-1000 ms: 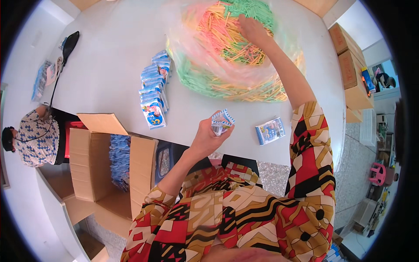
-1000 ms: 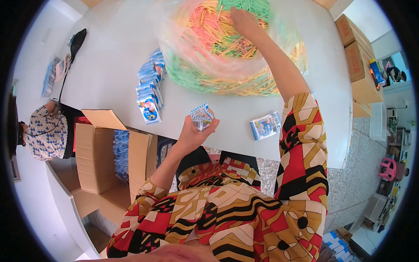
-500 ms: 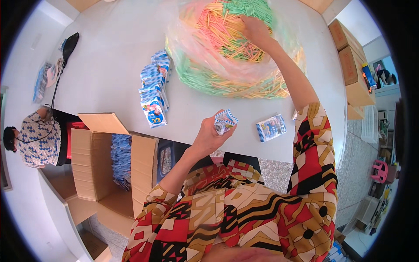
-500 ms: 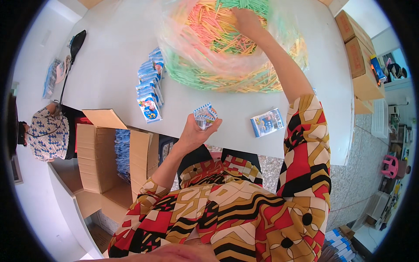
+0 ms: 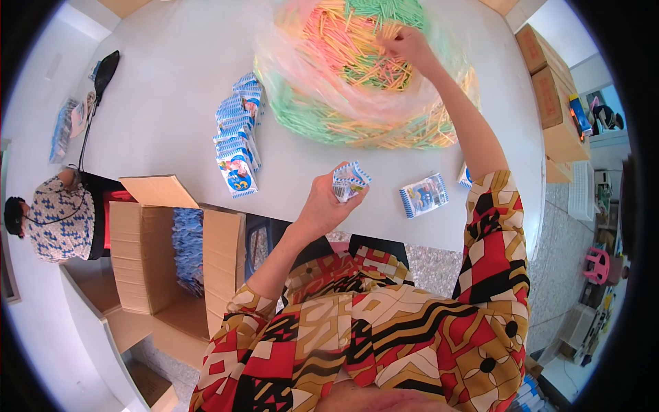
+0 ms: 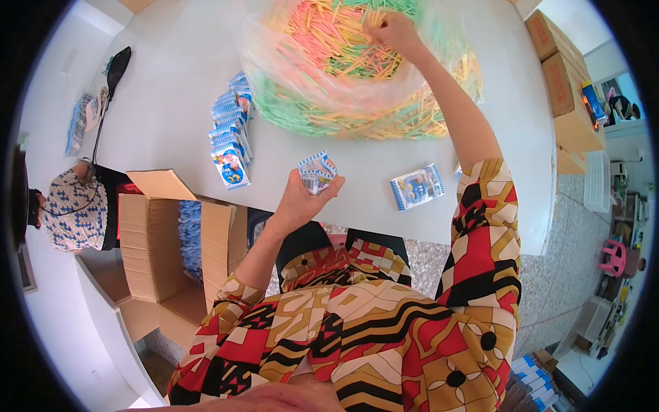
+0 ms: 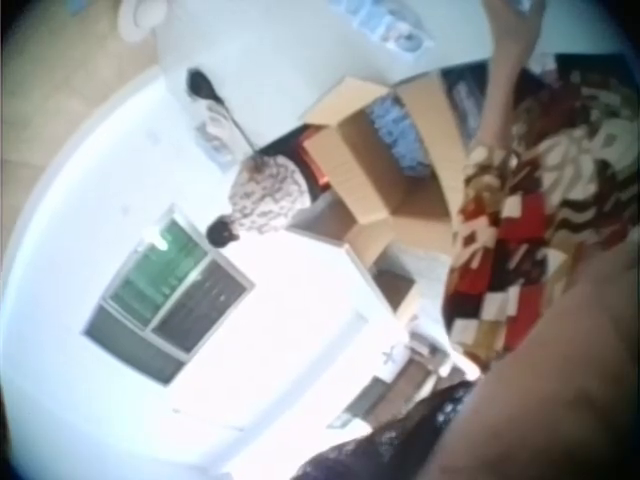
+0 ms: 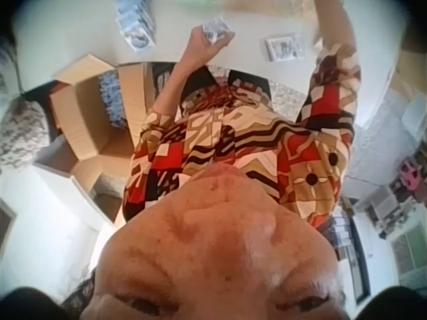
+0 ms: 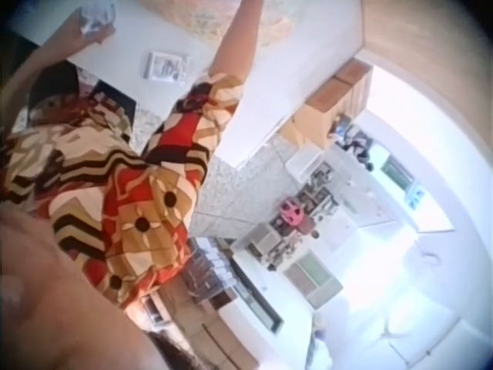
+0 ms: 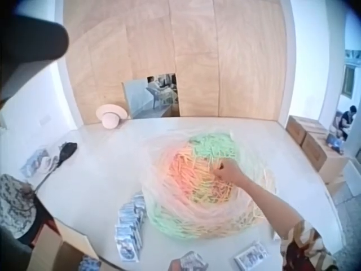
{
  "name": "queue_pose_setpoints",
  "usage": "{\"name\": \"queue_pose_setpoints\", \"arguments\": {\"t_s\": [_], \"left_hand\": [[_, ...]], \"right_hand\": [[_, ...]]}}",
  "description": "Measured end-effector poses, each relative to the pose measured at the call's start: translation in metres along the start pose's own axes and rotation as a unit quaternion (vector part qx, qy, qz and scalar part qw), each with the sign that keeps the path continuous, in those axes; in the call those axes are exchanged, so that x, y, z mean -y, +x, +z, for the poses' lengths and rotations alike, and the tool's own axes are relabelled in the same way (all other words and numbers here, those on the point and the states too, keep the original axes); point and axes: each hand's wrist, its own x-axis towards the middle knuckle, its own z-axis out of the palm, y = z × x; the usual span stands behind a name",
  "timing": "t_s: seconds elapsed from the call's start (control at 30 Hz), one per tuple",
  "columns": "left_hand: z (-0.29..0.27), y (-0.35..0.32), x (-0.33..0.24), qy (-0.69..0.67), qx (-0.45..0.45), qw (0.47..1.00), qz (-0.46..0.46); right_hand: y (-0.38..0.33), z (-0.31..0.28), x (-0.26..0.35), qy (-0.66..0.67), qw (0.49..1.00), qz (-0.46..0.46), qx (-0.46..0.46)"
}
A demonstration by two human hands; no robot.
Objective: Packaging plastic toy sticks into blue containers and placing them into a cardboard box.
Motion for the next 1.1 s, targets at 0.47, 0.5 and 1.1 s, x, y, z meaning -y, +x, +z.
{"name": "queue_pose_setpoints", "arguments": {"t_s": [0.47, 0.5, 1.1], "left_hand": [[-0.007, 0.002, -0.012, 0.036, -0.033, 0.999, -0.004], [-0.007, 0.001, -0.013, 0.049, -0.029, 0.998, 0.016], [0.000, 0.000, -0.006, 0.168, -0.044, 0.976, 0.131]], "right_hand": [[-0.038, -0.024, 0.058, -0.036, 0.999, 0.010, 0.026], [-0.055, -0.029, 0.084, -0.020, 0.997, -0.013, 0.070], [-0.174, -0.010, 0.206, -0.168, 0.901, -0.266, 0.300]]}}
